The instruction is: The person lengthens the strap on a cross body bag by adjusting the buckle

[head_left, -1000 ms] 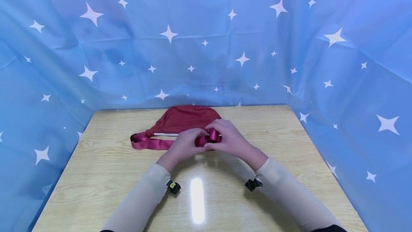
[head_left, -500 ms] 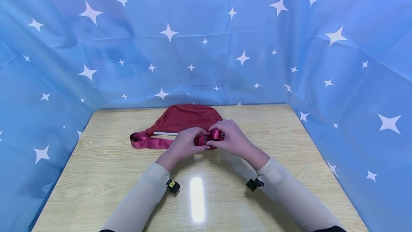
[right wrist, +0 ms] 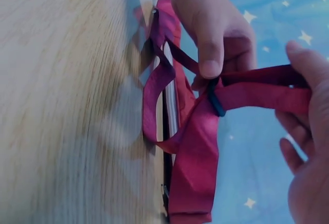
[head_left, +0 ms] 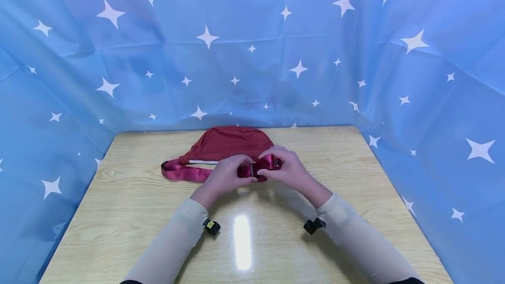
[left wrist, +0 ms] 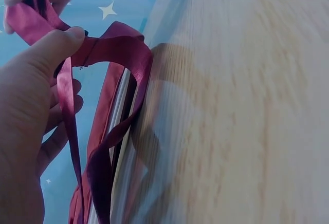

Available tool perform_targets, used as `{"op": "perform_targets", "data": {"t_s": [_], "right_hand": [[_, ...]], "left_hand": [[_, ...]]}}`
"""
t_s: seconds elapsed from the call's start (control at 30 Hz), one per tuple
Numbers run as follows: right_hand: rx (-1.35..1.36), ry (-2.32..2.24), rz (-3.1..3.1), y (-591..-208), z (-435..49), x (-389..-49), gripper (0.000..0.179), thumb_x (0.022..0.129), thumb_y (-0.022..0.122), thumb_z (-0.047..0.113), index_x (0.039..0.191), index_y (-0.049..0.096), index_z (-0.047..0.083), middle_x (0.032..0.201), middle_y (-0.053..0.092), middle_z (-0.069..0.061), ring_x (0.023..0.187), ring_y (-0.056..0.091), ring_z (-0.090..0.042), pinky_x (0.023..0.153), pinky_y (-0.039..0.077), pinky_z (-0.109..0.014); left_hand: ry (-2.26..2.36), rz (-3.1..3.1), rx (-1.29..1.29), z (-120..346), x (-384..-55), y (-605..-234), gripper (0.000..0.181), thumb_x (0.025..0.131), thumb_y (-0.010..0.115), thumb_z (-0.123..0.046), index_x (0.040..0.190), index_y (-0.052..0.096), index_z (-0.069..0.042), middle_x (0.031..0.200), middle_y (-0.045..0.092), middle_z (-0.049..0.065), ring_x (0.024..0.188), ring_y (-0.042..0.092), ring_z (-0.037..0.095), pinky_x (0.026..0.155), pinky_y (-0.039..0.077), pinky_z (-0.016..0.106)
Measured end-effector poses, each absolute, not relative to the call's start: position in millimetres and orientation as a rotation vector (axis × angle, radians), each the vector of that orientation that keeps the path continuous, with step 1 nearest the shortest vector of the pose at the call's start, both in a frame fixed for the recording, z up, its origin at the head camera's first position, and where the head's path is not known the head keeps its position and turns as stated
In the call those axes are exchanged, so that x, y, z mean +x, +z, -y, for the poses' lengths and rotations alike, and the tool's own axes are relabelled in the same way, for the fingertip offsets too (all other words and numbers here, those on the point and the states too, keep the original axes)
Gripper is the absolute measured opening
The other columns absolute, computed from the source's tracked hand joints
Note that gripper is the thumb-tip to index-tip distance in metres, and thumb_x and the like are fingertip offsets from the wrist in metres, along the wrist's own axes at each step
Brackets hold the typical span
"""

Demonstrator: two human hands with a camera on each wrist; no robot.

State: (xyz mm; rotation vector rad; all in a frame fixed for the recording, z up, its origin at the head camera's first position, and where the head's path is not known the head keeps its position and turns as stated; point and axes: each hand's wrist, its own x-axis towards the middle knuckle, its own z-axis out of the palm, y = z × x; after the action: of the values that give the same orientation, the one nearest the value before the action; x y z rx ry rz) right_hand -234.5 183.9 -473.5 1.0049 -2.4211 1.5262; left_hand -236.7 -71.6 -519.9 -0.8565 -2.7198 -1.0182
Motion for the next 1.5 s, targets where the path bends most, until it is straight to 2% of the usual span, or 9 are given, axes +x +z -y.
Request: {"op": "perform_targets", "data": {"t_s": [0.13, 0.33, 0.53, 0.73, 0.83, 0.93, 1.13, 1.3, 1.5], "right_hand": [[0.988, 1.604, 2.330, -474.9, -187.7, -234.3, 0.035, 0.085, 0.096, 0.001, 0.115, 0.081, 0.011, 0.107, 0.073, -0.005, 0.082, 0.059, -0.023, 0.064, 0.054, -0.035], [0.974, 1.634, 2.293, -478.0, -191.0, -235.0, 0.037, 0.084, 0.096, -0.001, 0.115, 0.081, 0.010, 0.106, 0.073, -0.007, 0.082, 0.058, -0.026, 0.067, 0.052, -0.037], [1.056, 1.426, 2.361, -471.6, -191.4, -235.0, 0.048, 0.083, 0.099, 0.005, 0.125, 0.076, 0.012, 0.112, 0.073, -0.006, 0.093, 0.060, -0.026, 0.074, 0.051, -0.030], [1.155, 1.005, 2.534, -449.7, -186.5, -235.5, 0.053, 0.084, 0.101, 0.023, 0.128, 0.073, 0.012, 0.119, 0.074, -0.005, 0.112, 0.062, -0.022, 0.093, 0.052, -0.044], [1.183, 0.734, 2.639, -440.8, -182.1, -235.0, 0.054, 0.086, 0.099, 0.034, 0.127, 0.074, 0.010, 0.121, 0.074, -0.005, 0.116, 0.064, -0.026, 0.104, 0.050, -0.052], [1.195, 0.517, 2.705, -436.7, -178.8, -234.0, 0.053, 0.087, 0.098, 0.039, 0.125, 0.077, 0.009, 0.120, 0.074, -0.004, 0.117, 0.065, -0.028, 0.107, 0.049, -0.053], [1.220, 0.300, 2.684, -437.8, -175.9, -232.4, 0.046, 0.087, 0.098, 0.036, 0.121, 0.080, 0.010, 0.113, 0.073, -0.002, 0.109, 0.063, -0.027, 0.101, 0.050, -0.049], [1.247, 0.320, 2.641, -440.5, -176.2, -233.3, 0.040, 0.087, 0.099, 0.032, 0.116, 0.083, 0.010, 0.106, 0.073, -0.004, 0.102, 0.063, -0.026, 0.095, 0.050, -0.047], [1.267, 0.359, 2.594, -442.1, -176.9, -234.8, 0.036, 0.087, 0.099, 0.029, 0.113, 0.084, 0.009, 0.103, 0.074, -0.004, 0.099, 0.064, -0.026, 0.096, 0.050, -0.047]], "left_hand": [[-1.029, 2.730, -0.839, 74.0, -238.0, -520.4, 0.046, 0.092, 0.093, -0.045, 0.127, 0.073, -0.023, 0.115, 0.072, -0.010, 0.100, 0.066, 0.010, 0.091, 0.059, 0.035], [-1.036, 2.737, -0.840, 77.2, -239.0, -521.7, 0.045, 0.093, 0.092, -0.045, 0.126, 0.072, -0.023, 0.114, 0.073, -0.007, 0.097, 0.066, 0.012, 0.089, 0.058, 0.035], [-1.024, 2.742, -0.844, 77.2, -237.8, -520.6, 0.046, 0.092, 0.094, -0.043, 0.126, 0.073, -0.021, 0.114, 0.072, -0.009, 0.096, 0.063, 0.009, 0.088, 0.057, 0.034], [-1.045, 2.743, -0.839, 76.5, -235.4, -519.2, 0.046, 0.091, 0.094, -0.041, 0.127, 0.073, -0.020, 0.114, 0.071, -0.008, 0.095, 0.064, 0.012, 0.086, 0.057, 0.034], [-1.047, 2.746, -0.832, 76.7, -235.0, -519.5, 0.046, 0.091, 0.095, -0.039, 0.127, 0.073, -0.021, 0.114, 0.071, -0.009, 0.095, 0.063, 0.012, 0.085, 0.057, 0.033], [-1.039, 2.738, -0.841, 76.2, -235.0, -519.3, 0.046, 0.091, 0.094, -0.040, 0.128, 0.073, -0.021, 0.115, 0.071, -0.009, 0.096, 0.063, 0.011, 0.085, 0.056, 0.033], [-1.033, 2.729, -0.858, 75.6, -235.1, -518.9, 0.047, 0.092, 0.093, -0.043, 0.128, 0.074, -0.019, 0.116, 0.072, -0.009, 0.096, 0.062, 0.010, 0.086, 0.056, 0.033], [-1.040, 2.738, -0.846, 76.0, -235.2, -519.5, 0.047, 0.093, 0.092, -0.043, 0.128, 0.074, -0.019, 0.116, 0.072, -0.010, 0.097, 0.062, 0.010, 0.086, 0.056, 0.033], [-1.051, 2.741, -0.834, 76.9, -235.7, -520.4, 0.046, 0.092, 0.093, -0.043, 0.128, 0.073, -0.022, 0.115, 0.071, -0.011, 0.096, 0.063, 0.009, 0.086, 0.057, 0.033]]}}
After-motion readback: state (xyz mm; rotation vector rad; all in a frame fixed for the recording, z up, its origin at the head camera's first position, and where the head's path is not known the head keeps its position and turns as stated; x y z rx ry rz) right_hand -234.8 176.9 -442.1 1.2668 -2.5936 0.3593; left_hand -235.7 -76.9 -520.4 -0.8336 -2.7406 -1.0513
